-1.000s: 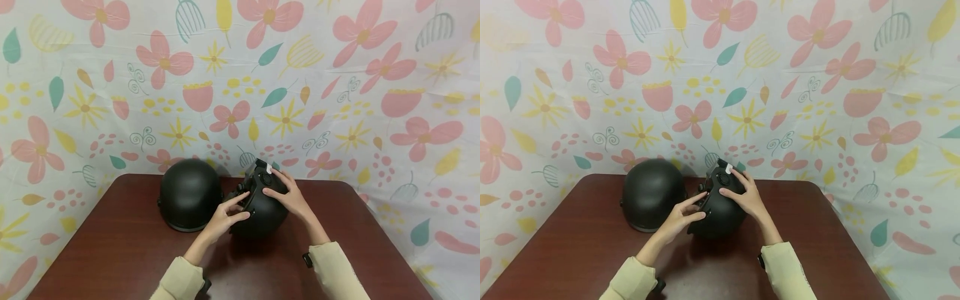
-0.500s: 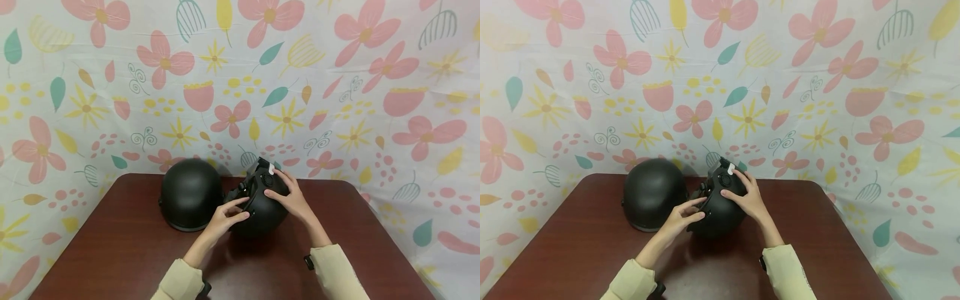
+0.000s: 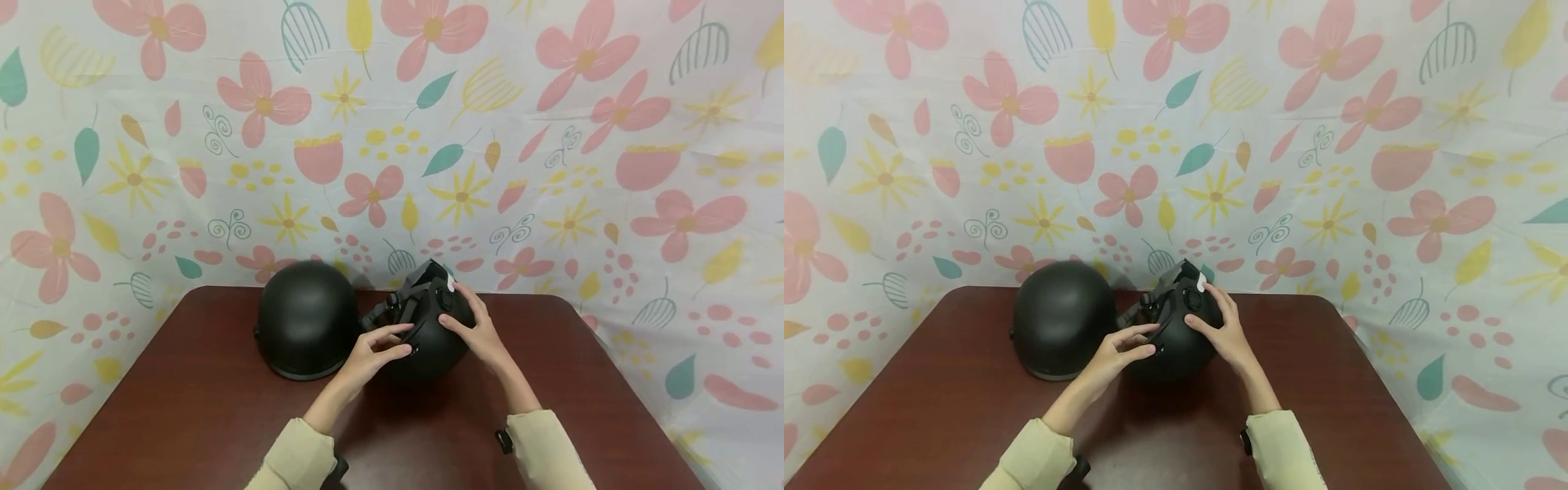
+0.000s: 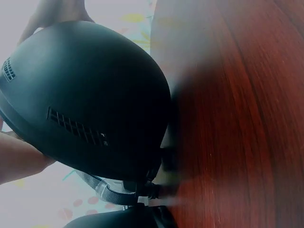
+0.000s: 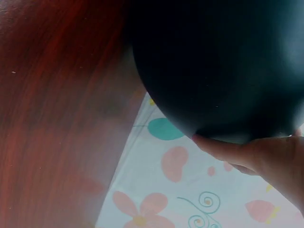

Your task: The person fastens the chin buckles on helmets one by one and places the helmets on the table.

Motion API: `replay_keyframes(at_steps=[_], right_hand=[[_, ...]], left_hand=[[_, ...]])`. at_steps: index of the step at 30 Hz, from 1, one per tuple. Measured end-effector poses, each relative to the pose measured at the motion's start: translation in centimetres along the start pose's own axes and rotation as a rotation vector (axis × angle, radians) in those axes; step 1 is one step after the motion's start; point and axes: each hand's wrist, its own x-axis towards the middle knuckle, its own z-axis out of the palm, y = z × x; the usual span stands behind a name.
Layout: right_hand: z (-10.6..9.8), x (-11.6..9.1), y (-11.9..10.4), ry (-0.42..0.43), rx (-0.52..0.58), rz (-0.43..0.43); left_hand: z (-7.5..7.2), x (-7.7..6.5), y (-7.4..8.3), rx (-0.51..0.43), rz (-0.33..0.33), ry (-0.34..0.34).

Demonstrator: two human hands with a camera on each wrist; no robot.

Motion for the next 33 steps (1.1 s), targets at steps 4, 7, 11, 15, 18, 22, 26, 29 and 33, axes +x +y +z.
replay_keyframes(at_steps=[4, 7, 11, 15, 18, 22, 26, 29, 33], right_hand=[[-0.1, -0.2, 0.1, 0.001, 0.028, 0.021], [-0.3, 0.0, -0.2, -0.003, 0.026, 0.025], [-0.6, 0.3, -0.7, -0.016, -0.017, 0.008], [-0.8, 0.5, -1.4, -0.02, -0.073, 0.007], [-0.8, 0.6, -1.9, -0.012, -0.097, 0.0], [-0.5, 0.7, -2.8, -0.001, -0.12, -0.054], [-0.3, 0.6, -3.2, 0.002, -0.148, -0.049], [-0.3, 0.5, -3.2, 0.004, -0.15, -0.019], [-0.5, 0.4, -2.9, 0.013, -0.15, -0.01]], left_hand=[[0.1, 0.2, 0.2, 0.002, 0.013, -0.004], [0.1, 0.4, 0.4, 0.017, 0.034, 0.001], [0.0, 0.4, 0.6, 0.032, 0.057, 0.012], [0.0, 0.3, 0.6, 0.036, 0.059, 0.007], [0.1, 0.3, 0.6, 0.047, 0.056, 0.002], [0.4, 0.4, 0.9, 0.097, 0.066, -0.017], [0.8, 0.3, 0.9, 0.134, 0.08, -0.033], [0.9, 0.2, 0.9, 0.143, 0.09, -0.033], [0.8, 0.1, 0.9, 0.137, 0.097, -0.036]])
